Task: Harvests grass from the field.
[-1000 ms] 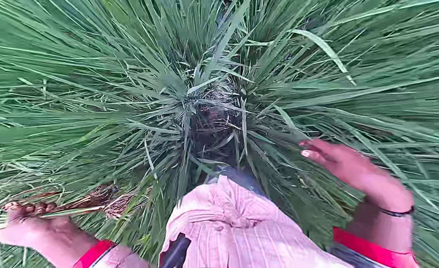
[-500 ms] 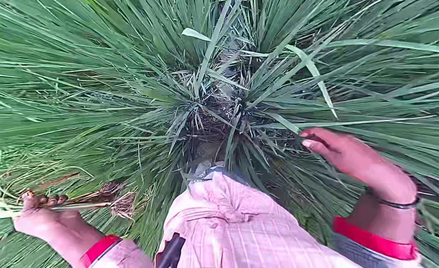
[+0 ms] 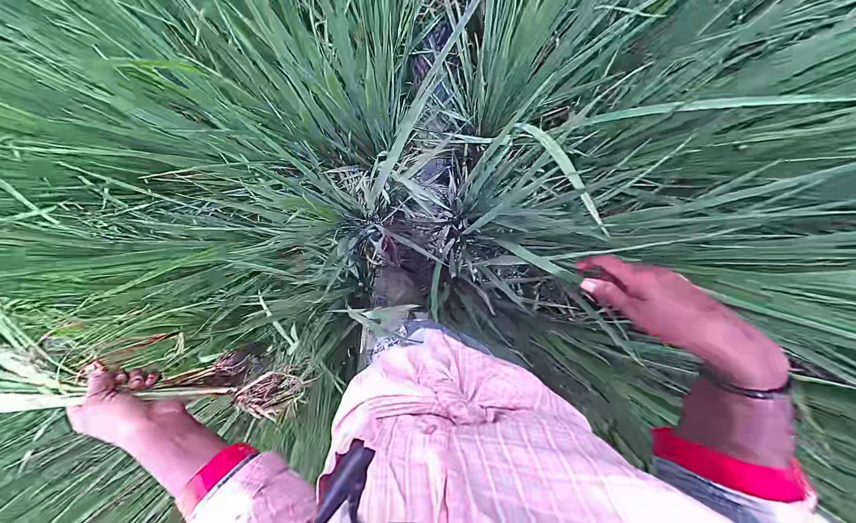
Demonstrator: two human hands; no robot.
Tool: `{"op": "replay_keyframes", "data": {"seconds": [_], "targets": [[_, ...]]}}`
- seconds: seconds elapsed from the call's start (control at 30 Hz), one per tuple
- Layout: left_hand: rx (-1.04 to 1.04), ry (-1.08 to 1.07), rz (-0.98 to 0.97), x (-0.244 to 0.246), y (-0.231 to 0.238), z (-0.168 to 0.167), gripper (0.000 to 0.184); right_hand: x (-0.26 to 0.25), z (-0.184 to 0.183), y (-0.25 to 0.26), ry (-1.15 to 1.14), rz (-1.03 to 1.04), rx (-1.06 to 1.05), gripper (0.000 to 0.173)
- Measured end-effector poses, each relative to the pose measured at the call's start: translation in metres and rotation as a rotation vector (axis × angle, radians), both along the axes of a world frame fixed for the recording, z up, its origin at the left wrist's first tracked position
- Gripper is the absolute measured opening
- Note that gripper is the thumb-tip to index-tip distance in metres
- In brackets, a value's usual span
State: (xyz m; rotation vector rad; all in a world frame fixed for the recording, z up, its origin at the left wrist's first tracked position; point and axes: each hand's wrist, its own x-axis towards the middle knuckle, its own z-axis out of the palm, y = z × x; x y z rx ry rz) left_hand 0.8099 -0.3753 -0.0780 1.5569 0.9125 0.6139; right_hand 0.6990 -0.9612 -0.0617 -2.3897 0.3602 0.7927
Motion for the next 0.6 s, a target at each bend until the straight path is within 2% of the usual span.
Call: {"op": "replay_keyframes", "data": {"seconds": [0.33,0.43,0.6], "targets": [[-0.089,-0.097,0.006,0.019,0.002,-0.021,0.012,0.011,0.031,0.004,0.022,-0.037,-0.078,0.038],[-0.053,-0.080,0.005,0.013,0.003,-0.016,0.018,0.021,0.035,0.006,0.028,-0.026,-0.091,0.036],[-0.086,-0.089,0.045,0.006,0.014,-0.032,0.018,0.029,0.049,0.010,0.048,-0.029,-0.149,0.035]]}}
